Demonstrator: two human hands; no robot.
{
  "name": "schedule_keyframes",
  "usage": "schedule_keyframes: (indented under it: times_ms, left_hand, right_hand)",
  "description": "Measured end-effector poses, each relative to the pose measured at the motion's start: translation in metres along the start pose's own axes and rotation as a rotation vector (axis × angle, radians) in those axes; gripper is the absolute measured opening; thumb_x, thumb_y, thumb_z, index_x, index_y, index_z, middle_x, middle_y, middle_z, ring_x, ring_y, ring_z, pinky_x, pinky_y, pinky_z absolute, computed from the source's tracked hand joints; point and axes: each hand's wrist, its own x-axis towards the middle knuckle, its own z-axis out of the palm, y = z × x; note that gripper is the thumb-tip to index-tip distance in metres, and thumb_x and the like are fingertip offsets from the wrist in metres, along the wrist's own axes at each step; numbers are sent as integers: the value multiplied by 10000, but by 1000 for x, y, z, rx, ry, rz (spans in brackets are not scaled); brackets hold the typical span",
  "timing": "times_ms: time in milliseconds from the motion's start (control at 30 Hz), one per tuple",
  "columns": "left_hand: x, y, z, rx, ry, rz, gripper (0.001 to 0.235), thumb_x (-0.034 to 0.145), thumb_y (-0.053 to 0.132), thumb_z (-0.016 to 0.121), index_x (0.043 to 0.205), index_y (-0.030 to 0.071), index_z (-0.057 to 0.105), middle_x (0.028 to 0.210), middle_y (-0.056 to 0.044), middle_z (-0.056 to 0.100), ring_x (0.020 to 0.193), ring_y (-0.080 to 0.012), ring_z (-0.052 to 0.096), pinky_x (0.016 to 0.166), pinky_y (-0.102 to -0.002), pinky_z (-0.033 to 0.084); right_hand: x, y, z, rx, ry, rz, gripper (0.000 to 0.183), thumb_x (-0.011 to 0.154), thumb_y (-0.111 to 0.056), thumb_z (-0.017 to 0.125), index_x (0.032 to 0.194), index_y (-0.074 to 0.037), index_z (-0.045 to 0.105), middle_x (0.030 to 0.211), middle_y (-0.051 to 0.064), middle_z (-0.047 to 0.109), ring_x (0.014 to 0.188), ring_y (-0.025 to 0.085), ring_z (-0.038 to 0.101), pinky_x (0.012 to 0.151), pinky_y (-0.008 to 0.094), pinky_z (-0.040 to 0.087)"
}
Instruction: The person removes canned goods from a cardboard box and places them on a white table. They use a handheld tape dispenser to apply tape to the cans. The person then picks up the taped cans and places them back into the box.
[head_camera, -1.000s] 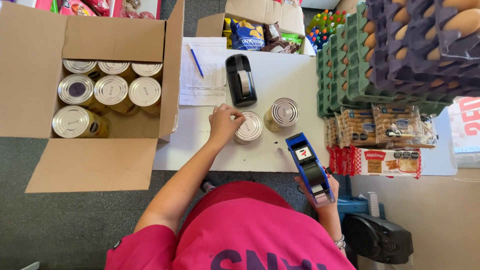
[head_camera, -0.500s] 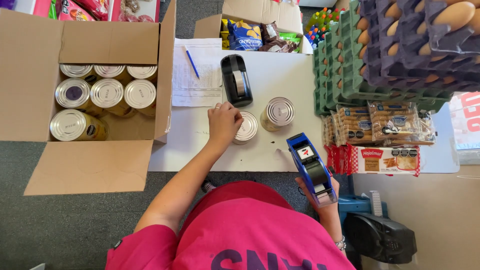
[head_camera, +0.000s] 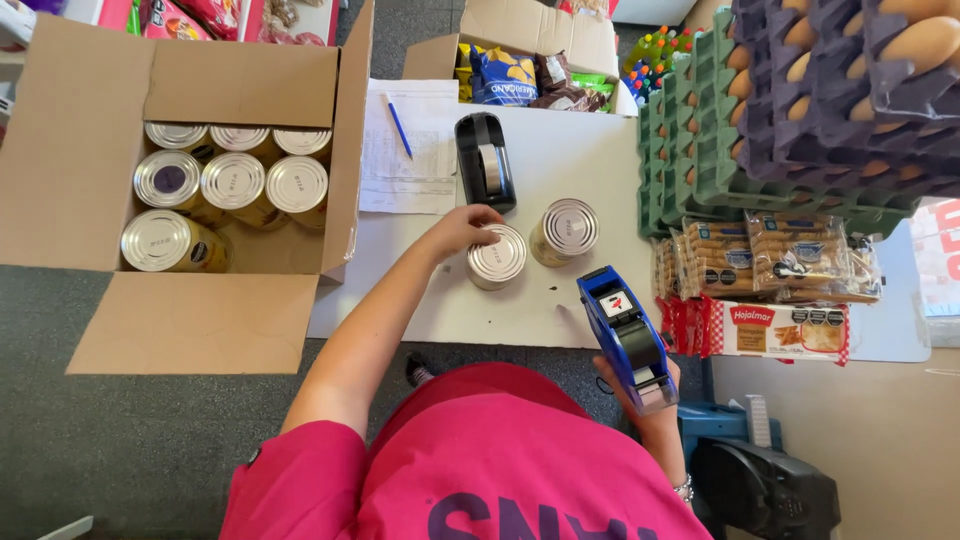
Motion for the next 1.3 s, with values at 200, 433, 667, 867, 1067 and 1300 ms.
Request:
schedule_keyframes:
  times_ms: [200, 433, 667, 867, 1067, 1300]
  left_hand:
    - [-57, -19, 30, -387, 146, 60, 660, 942, 397, 631, 1537, 225, 402, 1585, -138, 457, 1486, -260, 413, 1179, -418, 363]
    - [-88, -6, 57, 185, 371, 356, 1107, 707, 348, 943, 1570, 116, 292, 1635, -150, 292, 1488, -380, 311, 1174, -545, 328]
    - [-80, -5, 47, 190, 309, 478, 892, 702, 288, 934, 1428, 94, 453, 1564, -130, 390, 1444, -334, 392, 1169, -450, 354]
    - [-88, 17, 21, 242, 181, 359, 650, 872, 385, 763, 1400, 83, 536, 1526, -102, 461, 1421, -295, 434, 1133, -464, 387]
    - [-47, 8, 8, 404, 176, 510, 191, 918, 83, 595, 1079, 108, 694, 1200, -63, 667, 1123, -293, 613, 919, -442, 465]
    - [-42, 38, -3, 472, 40, 396, 170, 885, 70, 613, 1016, 161, 673, 1140, -43, 621, 950, -276, 634, 815, -428, 478]
  right_hand:
    - [-3, 65, -7, -147, 78, -388, 458, 734, -285, 907, 1080, -57, 714, 1051, 104, 765, 937, 212, 751, 870, 331, 621]
    - [-13, 37, -28, 111, 112, -338, 366, 804, -148, 858, 1132, -76, 713, 1043, 40, 763, 958, 164, 743, 1029, 349, 591]
    - [-21, 38, -35, 243, 142, -217, 313, 831, -61, 827, 1117, -80, 701, 1057, 53, 750, 967, 162, 734, 994, 344, 609]
    - [-25, 33, -34, 277, 137, -190, 351, 816, -87, 836, 1135, -86, 690, 1056, 62, 753, 958, 173, 744, 961, 347, 629]
    - [-24, 23, -33, 254, 124, -84, 302, 819, -65, 827, 1101, -65, 720, 1033, 76, 759, 945, 175, 735, 967, 354, 617]
    - [-27, 31, -29, 222, 124, -128, 322, 815, -70, 834, 1115, -61, 718, 1048, 79, 765, 959, 176, 747, 988, 359, 612]
